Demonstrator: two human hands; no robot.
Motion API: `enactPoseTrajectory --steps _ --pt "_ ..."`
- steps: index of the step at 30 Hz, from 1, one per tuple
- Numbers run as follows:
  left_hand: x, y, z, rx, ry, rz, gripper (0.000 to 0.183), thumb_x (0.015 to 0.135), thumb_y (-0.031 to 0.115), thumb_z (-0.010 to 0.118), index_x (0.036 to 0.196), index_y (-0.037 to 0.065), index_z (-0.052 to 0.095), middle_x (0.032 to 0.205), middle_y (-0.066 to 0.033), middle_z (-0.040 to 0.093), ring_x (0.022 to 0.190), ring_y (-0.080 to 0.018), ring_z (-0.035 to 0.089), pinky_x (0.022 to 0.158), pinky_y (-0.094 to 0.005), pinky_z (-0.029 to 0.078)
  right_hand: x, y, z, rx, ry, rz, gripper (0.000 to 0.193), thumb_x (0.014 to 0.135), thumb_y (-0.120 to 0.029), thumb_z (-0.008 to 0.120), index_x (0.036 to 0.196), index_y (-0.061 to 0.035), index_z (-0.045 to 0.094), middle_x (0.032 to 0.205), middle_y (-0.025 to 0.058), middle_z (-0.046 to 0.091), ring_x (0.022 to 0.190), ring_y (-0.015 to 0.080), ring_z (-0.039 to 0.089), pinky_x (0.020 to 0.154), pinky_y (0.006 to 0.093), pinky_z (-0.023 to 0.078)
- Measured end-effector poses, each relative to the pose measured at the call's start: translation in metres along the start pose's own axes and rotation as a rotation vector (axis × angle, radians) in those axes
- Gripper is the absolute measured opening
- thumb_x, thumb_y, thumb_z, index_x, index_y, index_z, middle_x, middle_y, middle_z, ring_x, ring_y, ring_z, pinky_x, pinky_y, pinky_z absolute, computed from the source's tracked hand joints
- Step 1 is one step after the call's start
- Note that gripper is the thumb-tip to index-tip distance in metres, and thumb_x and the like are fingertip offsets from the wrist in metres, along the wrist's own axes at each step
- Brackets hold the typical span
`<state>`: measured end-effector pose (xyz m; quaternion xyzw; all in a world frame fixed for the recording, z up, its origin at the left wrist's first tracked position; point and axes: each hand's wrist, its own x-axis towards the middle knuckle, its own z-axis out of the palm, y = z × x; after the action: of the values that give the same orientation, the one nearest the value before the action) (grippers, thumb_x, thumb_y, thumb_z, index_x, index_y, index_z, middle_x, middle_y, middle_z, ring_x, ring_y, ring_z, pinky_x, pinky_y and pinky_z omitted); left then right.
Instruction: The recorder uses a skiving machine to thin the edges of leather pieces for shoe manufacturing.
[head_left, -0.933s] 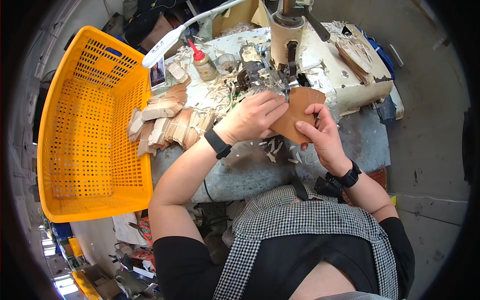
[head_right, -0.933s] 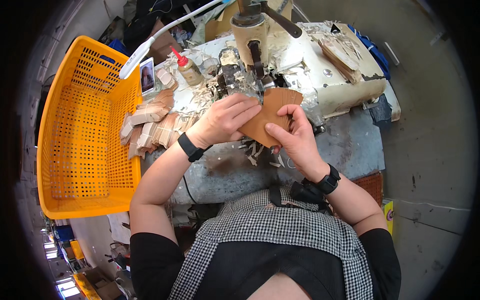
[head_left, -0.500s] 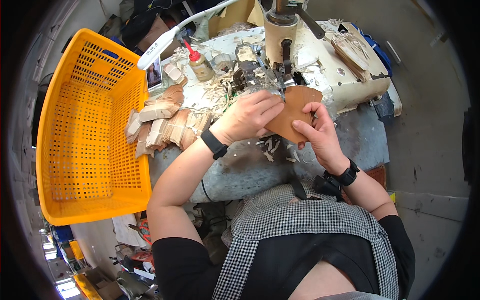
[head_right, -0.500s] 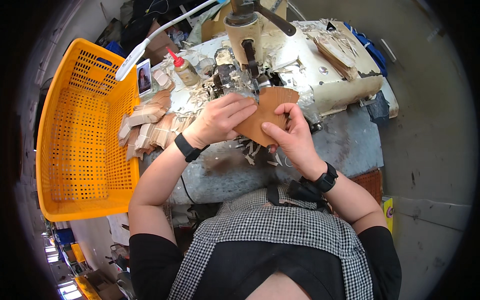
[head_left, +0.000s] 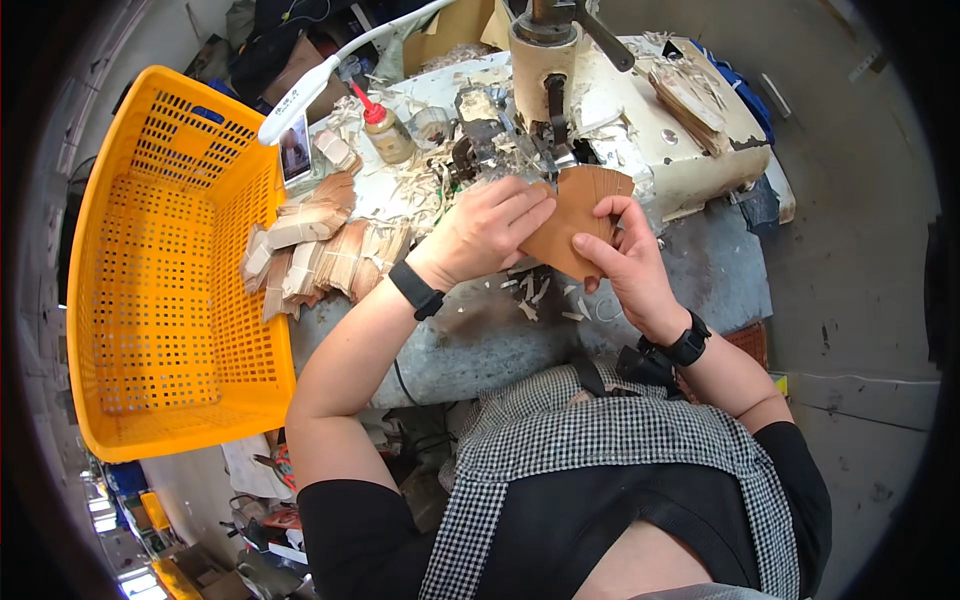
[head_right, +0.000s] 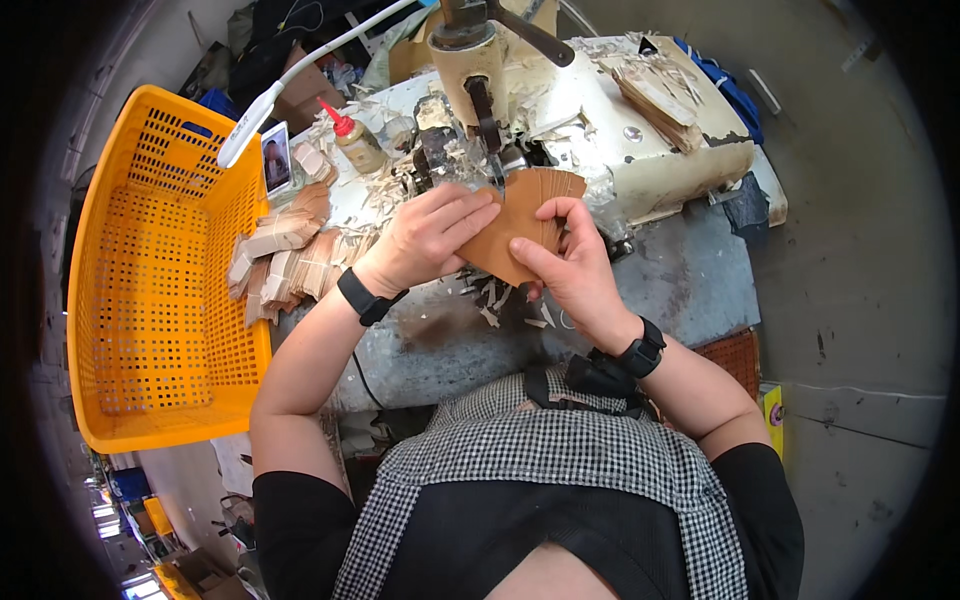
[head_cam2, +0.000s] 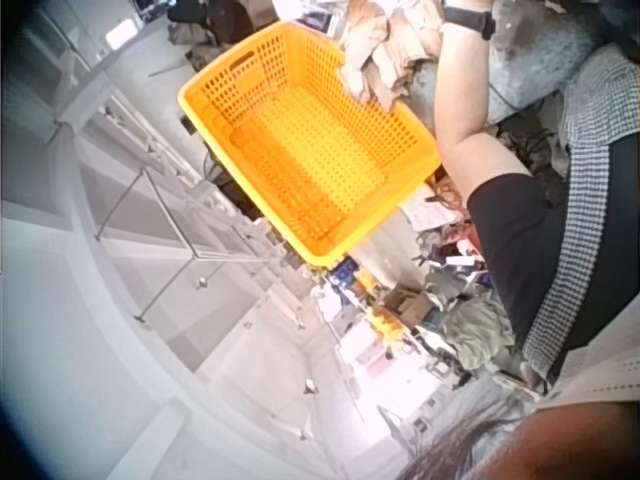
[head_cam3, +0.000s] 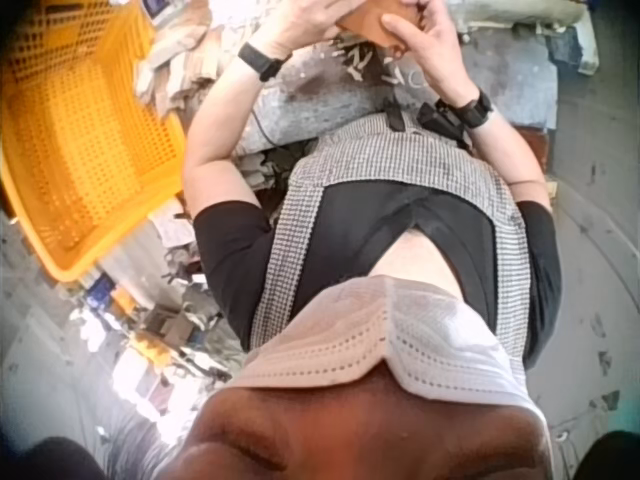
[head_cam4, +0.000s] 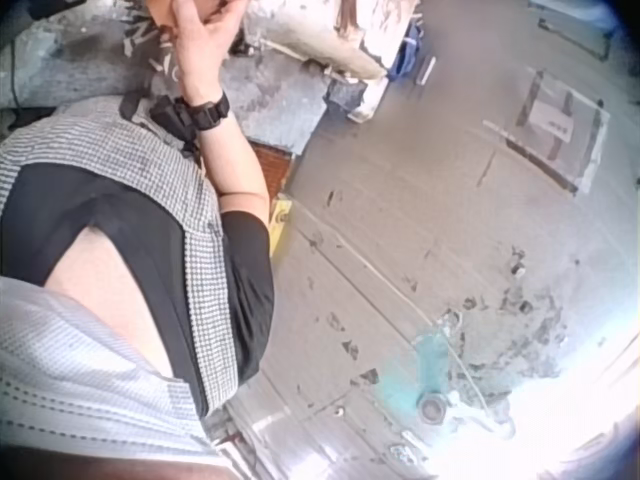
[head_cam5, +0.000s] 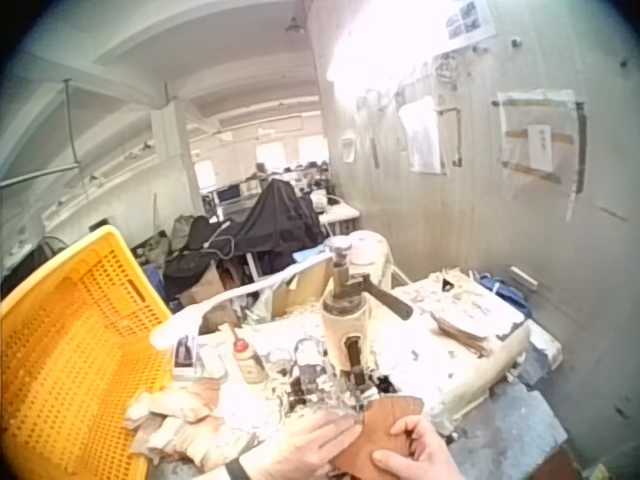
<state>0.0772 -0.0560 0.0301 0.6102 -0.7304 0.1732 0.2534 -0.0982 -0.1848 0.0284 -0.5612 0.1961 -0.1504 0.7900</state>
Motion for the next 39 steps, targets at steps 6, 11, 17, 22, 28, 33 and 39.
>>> enactPoseTrajectory --steps 6,11,17,22,28,33,39 --pt "-0.003 -0.006 0.004 0.026 -0.005 0.002 0.057 0.053 0.002 0.067 0.110 0.001 0.063 0.108 -0.0098 0.063 0.092 -0.0250 0.061 0.079 -0.0337 0.054 0.001 -0.002 0.000 -0.008 0.013 0.016 0.037 0.086 -0.011 0.068 0.111 -0.0100 0.040 0.091 0.0067 0.061 0.066 0.0088 0.059 0.046 0.0217 0.046" --pt "-0.001 0.003 0.001 0.024 0.021 -0.006 0.052 0.055 0.001 0.065 0.106 0.001 0.064 0.104 -0.0081 0.063 0.091 -0.0244 0.061 0.077 -0.0333 0.055 -0.001 -0.003 0.004 0.000 0.035 0.017 0.037 0.086 -0.011 0.068 0.110 -0.0099 0.040 0.088 0.0067 0.061 0.062 0.0086 0.058 0.046 0.0218 0.046" --pt "-0.002 -0.003 0.004 0.032 0.029 0.023 0.056 0.054 0.002 0.066 0.110 0.001 0.063 0.106 -0.0095 0.062 0.090 -0.0251 0.060 0.077 -0.0333 0.054 -0.001 -0.001 0.002 -0.004 0.036 0.006 0.037 0.087 -0.010 0.067 0.110 -0.0093 0.039 0.083 0.0064 0.061 0.054 0.0082 0.055 0.045 0.0223 0.046" --pt "-0.005 0.002 0.002 0.028 0.017 0.024 0.055 0.055 0.003 0.066 0.111 0.000 0.062 0.107 -0.0098 0.062 0.091 -0.0258 0.060 0.078 -0.0340 0.054 -0.001 -0.001 0.000 -0.045 0.018 0.021 0.033 0.089 -0.009 0.064 0.112 -0.0112 0.039 0.088 0.0053 0.061 0.064 0.0097 0.058 0.046 0.0236 0.045" --pt "-0.006 -0.006 0.005 0.053 0.019 0.052 0.059 0.055 0.005 0.067 0.113 -0.002 0.061 0.108 -0.0122 0.061 0.093 -0.0271 0.060 0.080 -0.0348 0.054 -0.001 0.001 0.002 -0.015 0.034 0.003 0.036 0.088 -0.010 0.066 0.111 -0.0103 0.039 0.084 0.0055 0.062 0.059 0.0085 0.056 0.045 0.0227 0.046" --pt "-0.008 -0.001 0.007 0.021 0.054 0.019 0.049 0.060 0.002 0.064 0.109 -0.001 0.063 0.106 -0.0102 0.062 0.092 -0.0259 0.060 0.078 -0.0343 0.054 0.001 0.002 0.001 -0.014 0.041 -0.002 0.037 0.087 -0.011 0.067 0.110 -0.0100 0.039 0.082 0.0055 0.062 0.056 0.0080 0.055 0.045 0.0223 0.046" --pt "-0.007 -0.008 0.009 0.025 0.020 0.019 0.051 0.059 0.003 0.066 0.110 -0.002 0.062 0.108 -0.0118 0.061 0.092 -0.0267 0.060 0.079 -0.0344 0.054 0.000 0.001 0.003 -0.014 0.056 -0.016 0.037 0.087 -0.011 0.067 0.110 -0.0103 0.038 0.082 0.0056 0.062 0.055 0.0080 0.055 0.045 0.0222 0.045"
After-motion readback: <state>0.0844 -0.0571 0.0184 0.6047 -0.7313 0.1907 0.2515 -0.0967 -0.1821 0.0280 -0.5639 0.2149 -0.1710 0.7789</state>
